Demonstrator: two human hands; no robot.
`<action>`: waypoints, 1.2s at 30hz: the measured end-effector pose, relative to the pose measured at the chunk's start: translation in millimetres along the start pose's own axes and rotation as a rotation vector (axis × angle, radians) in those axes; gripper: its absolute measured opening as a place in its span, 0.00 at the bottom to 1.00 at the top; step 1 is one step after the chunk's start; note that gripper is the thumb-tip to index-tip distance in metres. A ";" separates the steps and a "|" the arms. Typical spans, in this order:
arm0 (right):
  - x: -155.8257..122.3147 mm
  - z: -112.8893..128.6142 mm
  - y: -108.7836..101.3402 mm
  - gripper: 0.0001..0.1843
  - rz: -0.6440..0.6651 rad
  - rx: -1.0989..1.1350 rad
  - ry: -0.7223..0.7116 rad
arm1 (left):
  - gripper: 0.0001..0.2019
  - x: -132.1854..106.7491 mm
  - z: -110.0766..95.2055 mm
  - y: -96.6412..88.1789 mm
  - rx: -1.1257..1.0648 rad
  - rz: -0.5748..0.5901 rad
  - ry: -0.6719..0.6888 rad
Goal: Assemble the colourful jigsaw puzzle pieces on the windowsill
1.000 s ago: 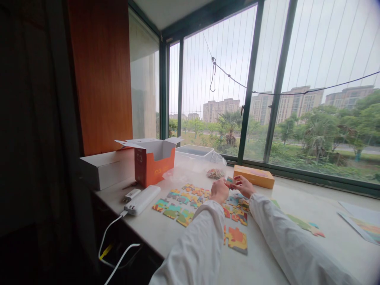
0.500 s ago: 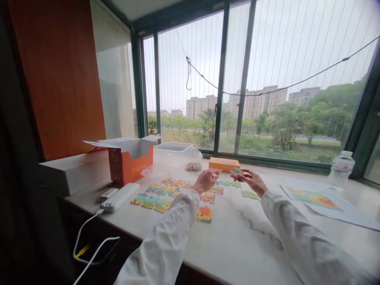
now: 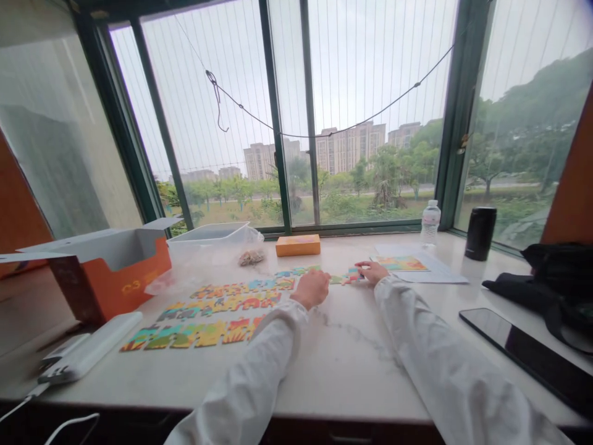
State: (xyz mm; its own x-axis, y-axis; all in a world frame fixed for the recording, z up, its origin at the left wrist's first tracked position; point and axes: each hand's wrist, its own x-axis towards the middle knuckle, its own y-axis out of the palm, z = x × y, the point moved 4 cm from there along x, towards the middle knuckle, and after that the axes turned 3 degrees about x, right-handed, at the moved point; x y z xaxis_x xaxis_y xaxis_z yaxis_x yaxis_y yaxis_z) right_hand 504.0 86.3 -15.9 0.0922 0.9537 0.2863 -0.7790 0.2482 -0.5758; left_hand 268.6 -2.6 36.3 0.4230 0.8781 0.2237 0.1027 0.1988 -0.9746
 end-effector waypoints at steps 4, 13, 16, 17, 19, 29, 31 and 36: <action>-1.3 -8.1 2.9 0.11 0.003 -0.123 0.101 | 0.19 0.3 -19.5 20.4 0.049 -0.032 0.097; -10.6 3.9 4.4 0.22 0.077 -0.301 0.107 | 0.19 -4.5 -13.9 17.5 -0.004 0.020 0.079; -13.2 9.2 5.6 0.22 0.114 -0.336 0.097 | 0.19 -5.8 -15.8 14.6 0.001 0.011 0.065; -13.4 9.9 5.8 0.22 0.122 -0.347 0.090 | 0.19 -6.5 -16.2 13.8 0.003 0.010 0.063; -13.3 10.1 6.0 0.22 0.133 -0.360 0.075 | 0.19 -8.0 -16.7 12.6 0.006 0.014 0.064; -12.1 14.4 1.1 0.30 0.110 -0.472 0.101 | 0.20 -11.2 -16.0 13.1 -0.011 0.015 0.071; -12.7 17.1 1.1 0.30 0.097 -0.498 0.099 | 0.20 -10.6 -15.7 14.4 -0.027 0.019 0.068; -13.8 17.7 4.0 0.29 0.114 -0.510 0.105 | 0.19 -10.5 -14.1 17.3 -0.064 0.023 0.049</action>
State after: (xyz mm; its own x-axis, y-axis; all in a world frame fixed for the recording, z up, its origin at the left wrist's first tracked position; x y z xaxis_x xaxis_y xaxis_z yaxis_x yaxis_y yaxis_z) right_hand 488.6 71.1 -8.5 0.1066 0.9848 0.1374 -0.3895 0.1685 -0.9055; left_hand 278.6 -14.5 17.2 0.4696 0.8592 0.2033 0.1497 0.1495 -0.9774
